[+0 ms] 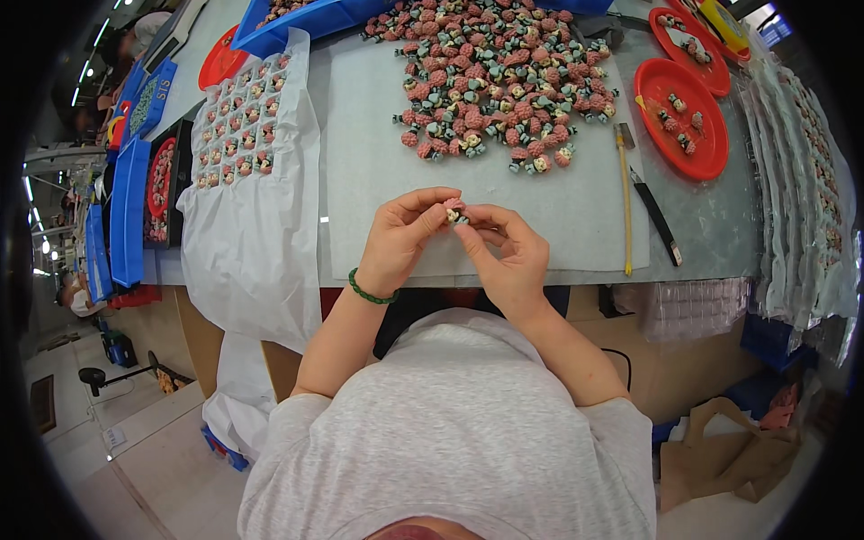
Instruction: The person sorts small plastic components by hand, placing them into a grid tray.
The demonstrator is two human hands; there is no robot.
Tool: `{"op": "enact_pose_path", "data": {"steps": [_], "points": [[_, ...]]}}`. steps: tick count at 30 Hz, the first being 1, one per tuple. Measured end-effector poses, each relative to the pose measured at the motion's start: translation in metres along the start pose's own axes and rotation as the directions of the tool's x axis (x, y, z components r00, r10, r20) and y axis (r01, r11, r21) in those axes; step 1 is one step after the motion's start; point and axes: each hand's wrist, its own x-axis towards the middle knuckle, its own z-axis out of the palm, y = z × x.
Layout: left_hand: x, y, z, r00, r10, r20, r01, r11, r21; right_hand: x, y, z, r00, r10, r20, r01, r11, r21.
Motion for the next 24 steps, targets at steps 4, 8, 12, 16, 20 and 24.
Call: {"op": "enact_pose_path", "data": {"steps": [4,8,12,16,20,24], "points": [[-0.004,0.001,0.004,1.0,-0.012,0.02,0.015,0.992,-0.123,0.002,0.001,-0.003,0.971,-0.237,0.031,0.237,0.936,-0.261],[-0.005,0.001,0.004,1.0,-0.028,0.007,0.028,0.996,-0.086,0.004,0.004,-0.004,0.932,-0.35,0.099,0.362,0.864,-0.35],[-0.003,0.0,0.004,0.998,-0.06,0.015,0.062,0.982,-0.177,0.004,0.005,-0.005,0.928,-0.357,0.105,0.37,0.86,-0.35],[-0.003,0.0,0.001,0.998,-0.046,-0.037,0.041,0.991,-0.126,0.008,-0.004,-0.012,0.919,-0.311,0.243,0.386,0.836,-0.39],[-0.006,0.012,-0.001,0.996,-0.078,-0.053,0.064,0.973,-0.221,0.038,-0.013,-0.029,0.825,-0.446,0.346,0.557,0.54,-0.631],[-0.003,0.018,0.005,0.99,-0.137,-0.024,0.125,0.953,-0.277,0.064,-0.022,-0.04,0.822,-0.372,0.431,0.535,0.247,-0.808]]}}
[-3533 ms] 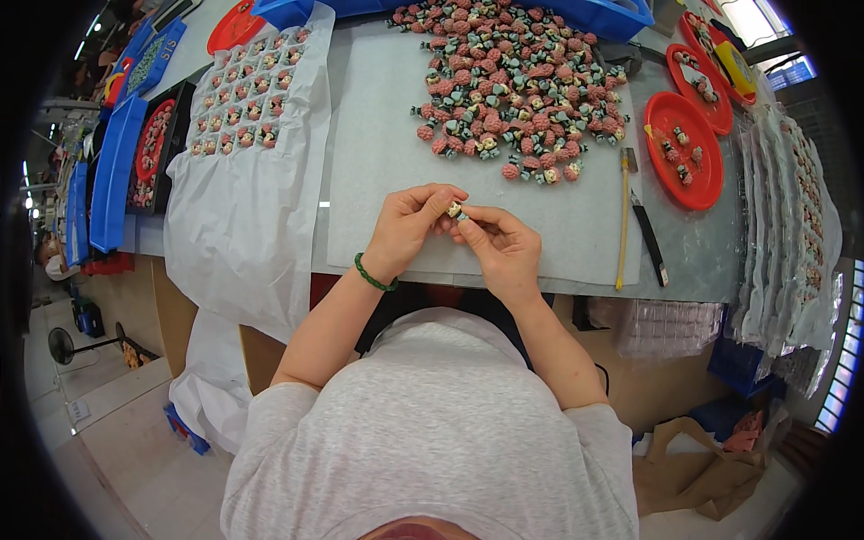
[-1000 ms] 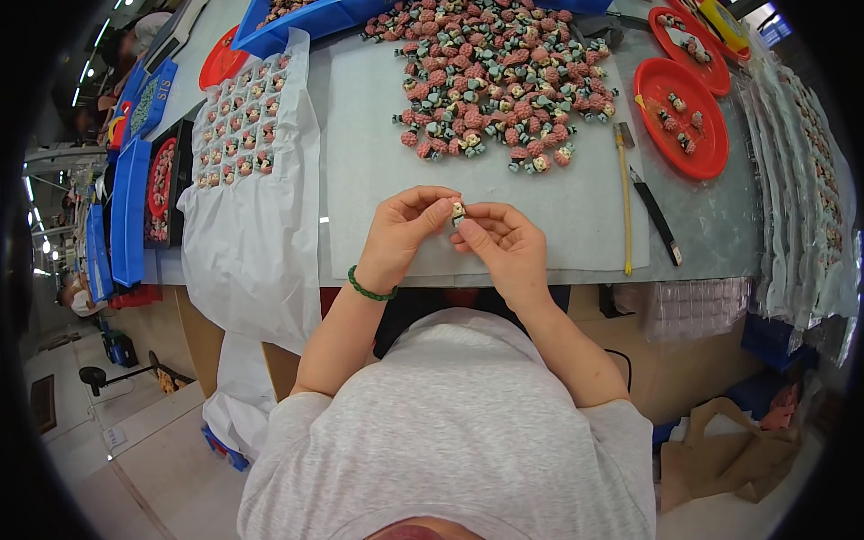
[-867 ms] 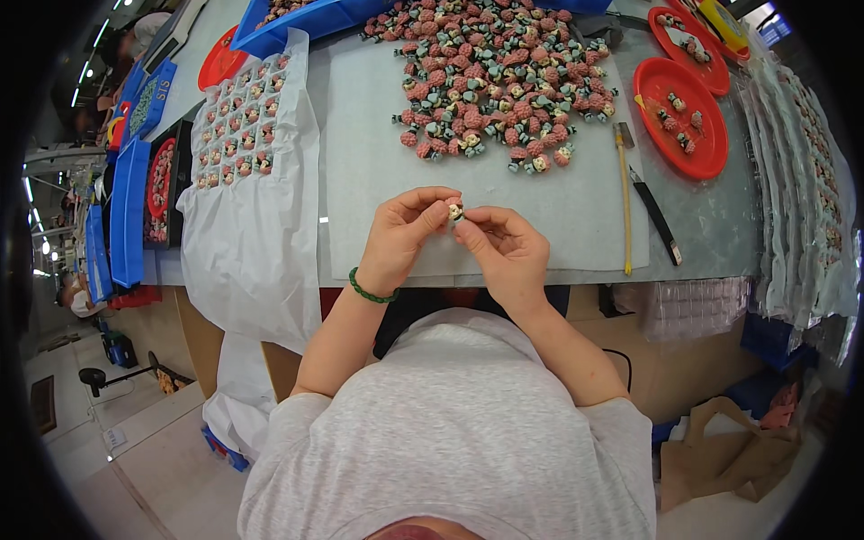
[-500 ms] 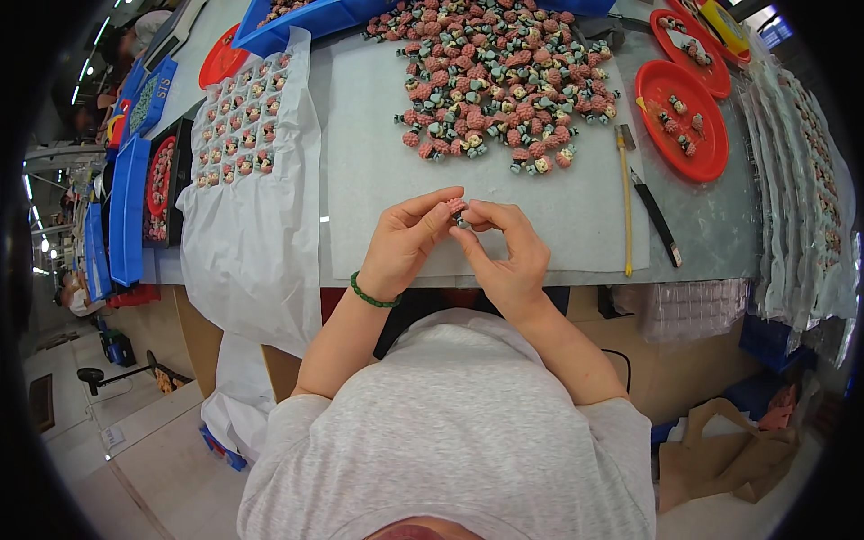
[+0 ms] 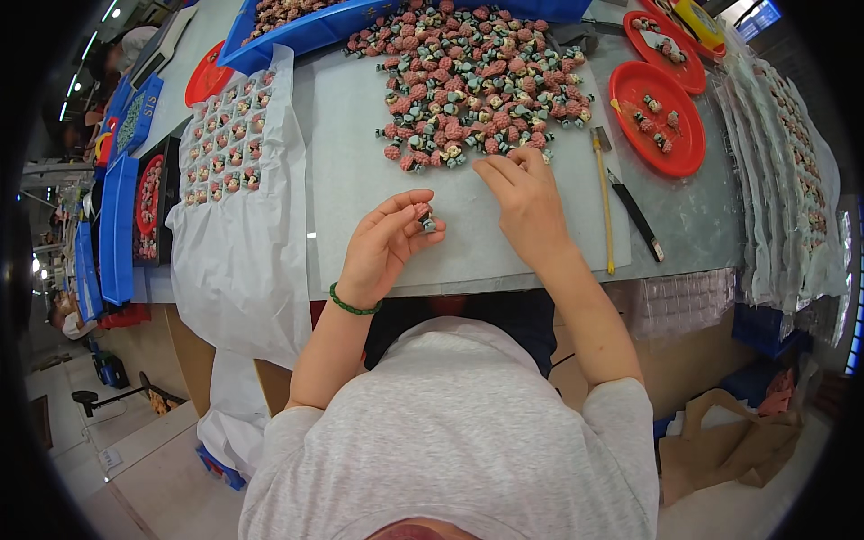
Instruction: The person sorts small plastic components by hand, placing them into a grid tray.
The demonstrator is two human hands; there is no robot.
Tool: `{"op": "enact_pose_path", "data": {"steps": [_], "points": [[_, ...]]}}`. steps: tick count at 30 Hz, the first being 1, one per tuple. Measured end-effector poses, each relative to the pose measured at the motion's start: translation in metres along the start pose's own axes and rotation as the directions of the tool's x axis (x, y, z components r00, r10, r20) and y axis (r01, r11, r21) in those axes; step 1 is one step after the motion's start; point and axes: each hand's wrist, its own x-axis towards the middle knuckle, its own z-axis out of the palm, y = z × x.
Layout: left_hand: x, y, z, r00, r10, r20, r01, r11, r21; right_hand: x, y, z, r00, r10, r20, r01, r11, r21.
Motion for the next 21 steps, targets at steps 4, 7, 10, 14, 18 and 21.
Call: {"op": "enact_pose_path", "data": {"steps": [4,7,10,14,18,21], "points": [[0.001,-0.004,-0.003,1.0,0.011,-0.015,-0.011,0.999,0.036,0.005,-0.001,0.001,0.999,-0.052,0.008,0.051,0.996,0.074],[0.003,-0.009,-0.005,0.998,0.056,-0.013,-0.053,0.981,0.185,-0.003,-0.025,0.008,0.975,0.22,-0.036,-0.17,0.837,0.521],[0.005,-0.014,0.002,0.996,0.084,0.008,-0.084,0.969,0.231,-0.018,-0.045,0.019,0.824,0.528,0.208,-0.384,0.249,0.889],[0.008,-0.014,0.001,0.991,0.136,0.013,-0.136,0.965,0.223,-0.031,-0.065,0.025,0.716,0.568,0.406,-0.387,-0.161,0.908],[0.009,-0.007,-0.006,0.993,0.12,0.007,-0.116,0.94,0.319,-0.038,-0.066,0.023,0.718,0.506,0.478,-0.409,-0.249,0.878],[0.009,-0.006,-0.008,0.995,0.103,0.002,-0.096,0.921,0.378,-0.04,-0.065,0.026,0.702,0.515,0.492,-0.415,-0.266,0.87]]}}
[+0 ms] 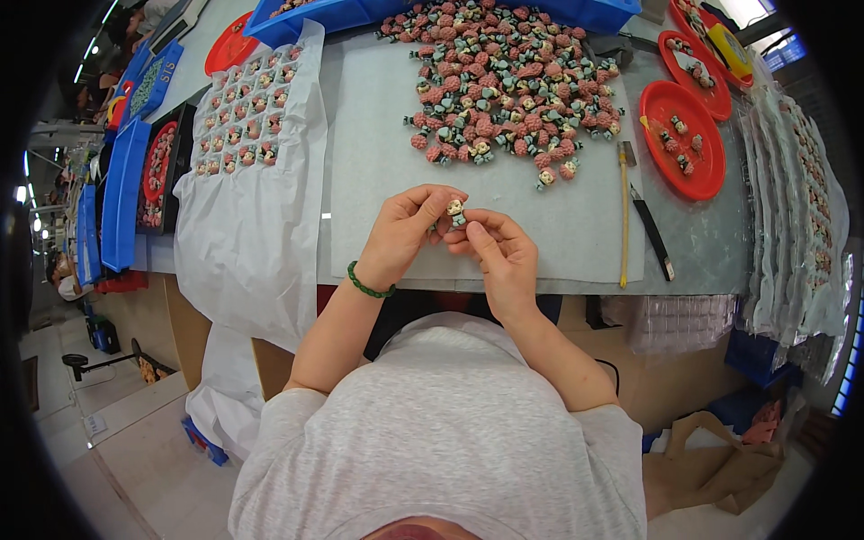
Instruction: The person sorts small plastic components by hand, placing them into a grid tray.
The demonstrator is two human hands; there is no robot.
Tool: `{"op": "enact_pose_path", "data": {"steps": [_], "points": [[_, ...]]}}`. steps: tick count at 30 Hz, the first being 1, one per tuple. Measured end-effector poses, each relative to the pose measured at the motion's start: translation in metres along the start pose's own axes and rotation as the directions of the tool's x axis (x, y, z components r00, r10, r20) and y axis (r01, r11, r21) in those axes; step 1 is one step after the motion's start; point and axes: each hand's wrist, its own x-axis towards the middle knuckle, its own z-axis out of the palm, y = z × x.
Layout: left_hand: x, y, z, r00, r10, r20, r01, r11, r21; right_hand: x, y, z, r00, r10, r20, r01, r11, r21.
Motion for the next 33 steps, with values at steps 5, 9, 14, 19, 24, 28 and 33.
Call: {"op": "enact_pose_path", "data": {"steps": [5,9,14,19,24,28,33], "points": [[-0.001,0.0,-0.001,0.999,0.009,0.035,-0.011,0.997,0.077,0.0,0.004,0.0,0.994,-0.105,0.003,0.104,0.98,-0.167],[-0.004,-0.001,-0.004,0.998,-0.018,0.061,0.017,1.0,0.017,0.0,0.0,0.002,0.979,-0.197,0.041,0.201,0.946,-0.253],[-0.007,0.004,-0.007,0.984,-0.013,0.178,0.059,0.966,-0.254,0.005,-0.005,-0.008,0.89,-0.409,0.202,0.452,0.737,-0.502],[-0.009,0.002,-0.008,0.981,0.011,0.192,0.031,0.977,-0.211,0.008,-0.006,-0.012,0.825,-0.473,0.308,0.561,0.625,-0.542],[-0.008,0.004,-0.006,0.978,0.049,0.201,0.027,0.932,-0.361,0.009,-0.008,-0.016,0.817,-0.48,0.319,0.572,0.607,-0.552],[-0.009,0.01,-0.005,0.998,0.058,0.039,-0.049,0.975,-0.215,0.012,-0.019,-0.013,0.83,-0.454,0.324,0.553,0.593,-0.586],[-0.014,0.005,-0.005,0.995,0.094,0.031,-0.093,0.995,-0.031,0.016,-0.021,-0.002,0.888,-0.325,0.326,0.458,0.687,-0.564]]}}
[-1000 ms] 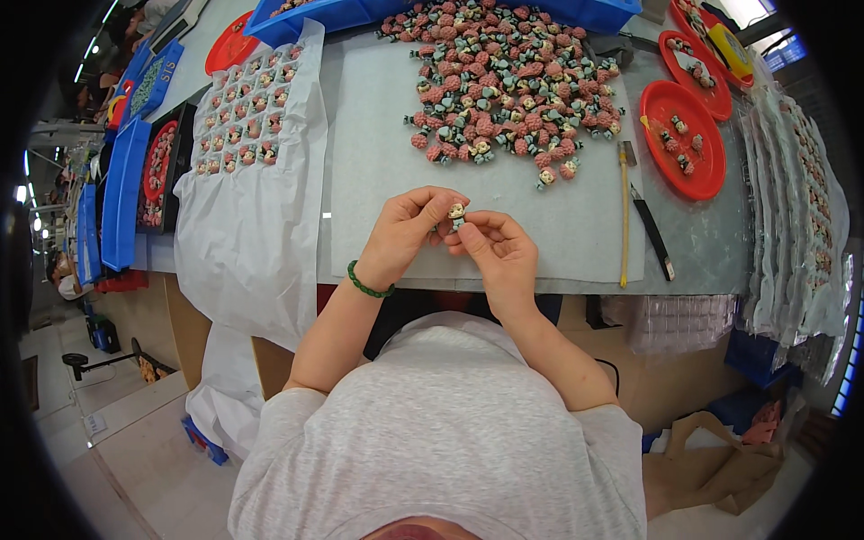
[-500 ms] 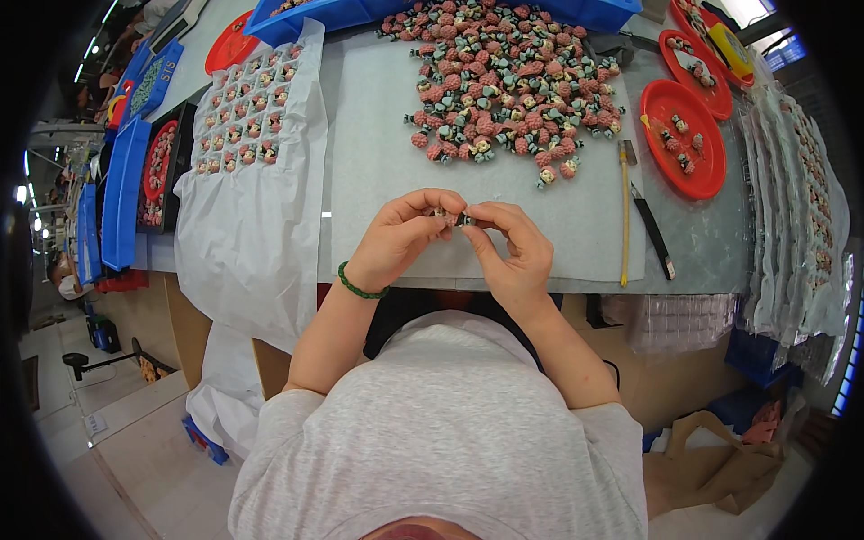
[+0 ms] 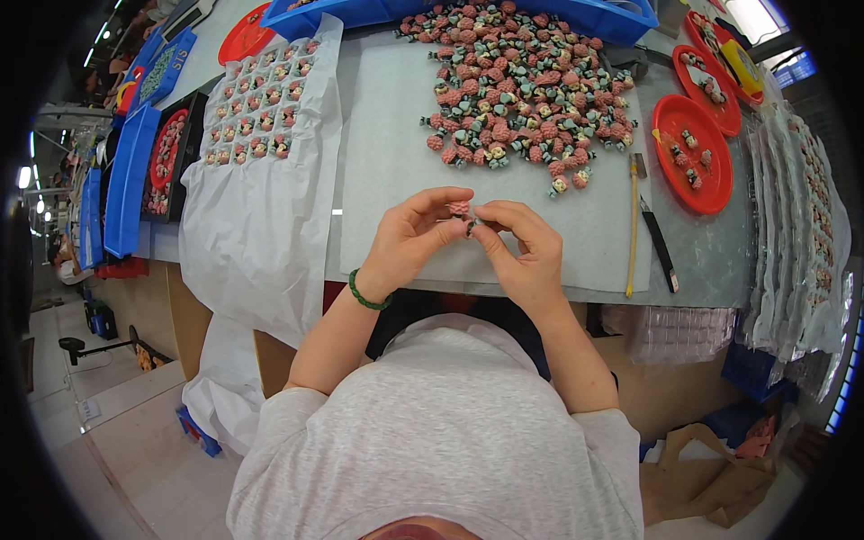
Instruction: The person sorts small plastic components by hand, placing them into a grid tray.
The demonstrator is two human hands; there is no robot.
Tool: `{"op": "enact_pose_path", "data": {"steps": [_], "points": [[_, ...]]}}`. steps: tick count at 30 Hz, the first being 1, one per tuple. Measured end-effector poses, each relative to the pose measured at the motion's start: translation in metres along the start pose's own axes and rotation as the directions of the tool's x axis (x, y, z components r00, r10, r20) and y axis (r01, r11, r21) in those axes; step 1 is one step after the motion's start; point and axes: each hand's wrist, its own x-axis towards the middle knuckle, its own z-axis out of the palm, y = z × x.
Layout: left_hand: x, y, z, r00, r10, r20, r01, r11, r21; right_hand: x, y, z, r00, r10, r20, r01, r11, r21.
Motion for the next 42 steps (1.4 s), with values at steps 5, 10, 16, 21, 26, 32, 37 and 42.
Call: {"op": "enact_pose_path", "data": {"steps": [5,10,16,21,26,32,37,42], "points": [[-0.008,-0.008,0.003,0.985,0.17,0.007,-0.169,0.98,0.109,-0.001,0.003,0.007,0.997,0.078,-0.02,-0.075,0.99,0.121],[-0.023,0.012,-0.012,0.993,0.114,-0.038,-0.11,0.99,0.084,-0.002,0.006,0.012,0.986,0.165,0.036,-0.169,0.952,0.255],[-0.034,0.087,-0.147,0.632,0.64,-0.436,-0.241,0.697,0.675,-0.002,0.01,0.01,0.99,0.138,-0.025,-0.138,0.99,0.024],[-0.074,0.121,-0.302,0.347,0.805,-0.48,0.447,0.308,0.84,-0.005,0.02,0.013,0.987,0.163,-0.011,-0.163,0.987,0.008],[-0.08,0.105,-0.321,0.52,0.695,-0.497,0.548,0.176,0.818,-0.006,0.021,0.012,0.982,0.189,-0.021,-0.189,0.982,0.0],[-0.073,0.09,-0.329,0.672,0.65,-0.356,0.557,-0.127,0.821,-0.006,0.018,0.012,0.984,0.177,-0.014,-0.177,0.984,0.023],[-0.061,0.075,-0.329,0.604,0.52,-0.604,0.775,-0.207,0.597,-0.003,0.021,0.012,0.991,0.131,0.022,-0.131,0.991,-0.018],[-0.055,0.08,-0.355,0.599,0.468,-0.649,0.787,-0.196,0.585,0.0,0.007,0.003,0.999,-0.031,-0.005,0.03,0.988,-0.153]]}}
